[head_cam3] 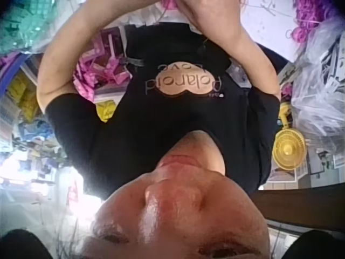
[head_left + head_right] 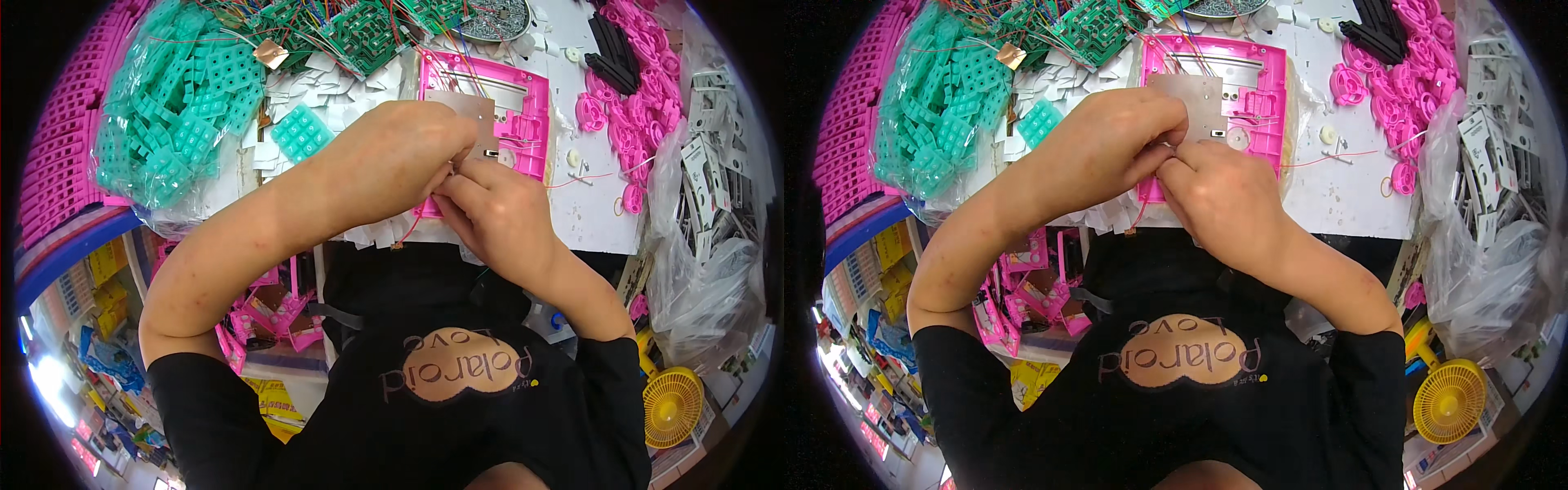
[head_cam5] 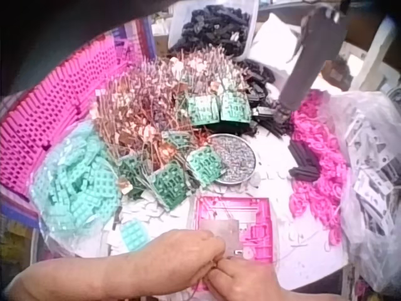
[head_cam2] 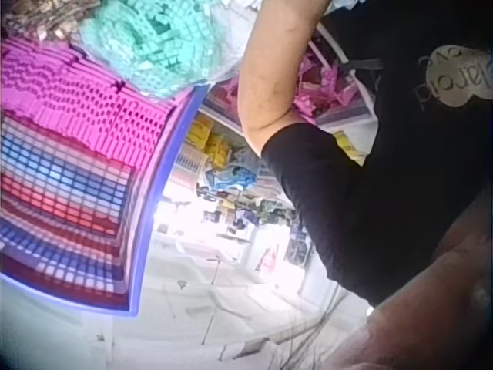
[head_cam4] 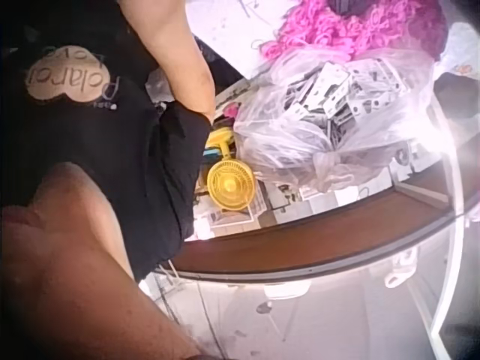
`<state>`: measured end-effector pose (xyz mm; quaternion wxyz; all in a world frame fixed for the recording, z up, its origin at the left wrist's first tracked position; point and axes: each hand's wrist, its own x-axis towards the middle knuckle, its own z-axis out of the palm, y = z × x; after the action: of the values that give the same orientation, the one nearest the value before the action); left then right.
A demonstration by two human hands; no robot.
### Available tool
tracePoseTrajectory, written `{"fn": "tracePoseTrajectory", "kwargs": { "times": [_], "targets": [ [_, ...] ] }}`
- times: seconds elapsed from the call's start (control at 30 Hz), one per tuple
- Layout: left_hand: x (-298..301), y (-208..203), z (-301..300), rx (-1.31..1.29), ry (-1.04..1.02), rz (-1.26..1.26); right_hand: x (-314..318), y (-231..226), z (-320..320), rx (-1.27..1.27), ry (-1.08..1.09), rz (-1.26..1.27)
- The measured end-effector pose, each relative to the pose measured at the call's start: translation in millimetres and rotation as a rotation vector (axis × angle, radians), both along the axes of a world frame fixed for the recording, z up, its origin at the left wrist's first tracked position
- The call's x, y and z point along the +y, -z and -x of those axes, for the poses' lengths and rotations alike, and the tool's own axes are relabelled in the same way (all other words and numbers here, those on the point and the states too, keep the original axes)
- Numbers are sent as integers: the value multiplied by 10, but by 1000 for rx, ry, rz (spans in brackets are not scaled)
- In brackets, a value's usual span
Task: Assembling electronic components and circuit boards into pink plastic shells using an electric screwdriver.
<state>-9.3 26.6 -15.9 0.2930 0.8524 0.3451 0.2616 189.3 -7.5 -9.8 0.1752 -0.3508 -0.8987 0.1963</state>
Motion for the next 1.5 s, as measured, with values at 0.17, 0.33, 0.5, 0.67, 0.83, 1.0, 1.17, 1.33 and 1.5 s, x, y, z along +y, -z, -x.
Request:
{"fn": "tracePoseTrajectory", "kwargs": {
  "times": [0.17,0.33,0.5,0.67,0.83,1.0,1.17,1.33,1.5],
  "targets": [
    [-65,-27,94,-68,-202,-48,-8,-120,-72,-27,-89,48],
    [-626,-301,258,134,-389,71,11,-102,-164,16,-98,88],
    [-1040,-24,75,-61,-445,204,-5,-68,-120,18,-88,31],
    [-570,-112,133,-460,-554,509,-40,-77,-59,-17,-2,32],
    [-299,-261,51,-621,-442,1005,-124,-176,-78,-64,28,91],
    [-418,-44,80,-909,-479,971,-112,-284,-169,-127,-94,136],
    [-517,28,34,-957,-462,876,-80,-259,-180,-152,-140,199],
    [-522,-42,-43,-923,-483,786,-8,-279,-169,-195,-176,177],
    [-560,-77,-93,-649,-423,612,299,-292,-375,104,-196,322]
  ]
}}
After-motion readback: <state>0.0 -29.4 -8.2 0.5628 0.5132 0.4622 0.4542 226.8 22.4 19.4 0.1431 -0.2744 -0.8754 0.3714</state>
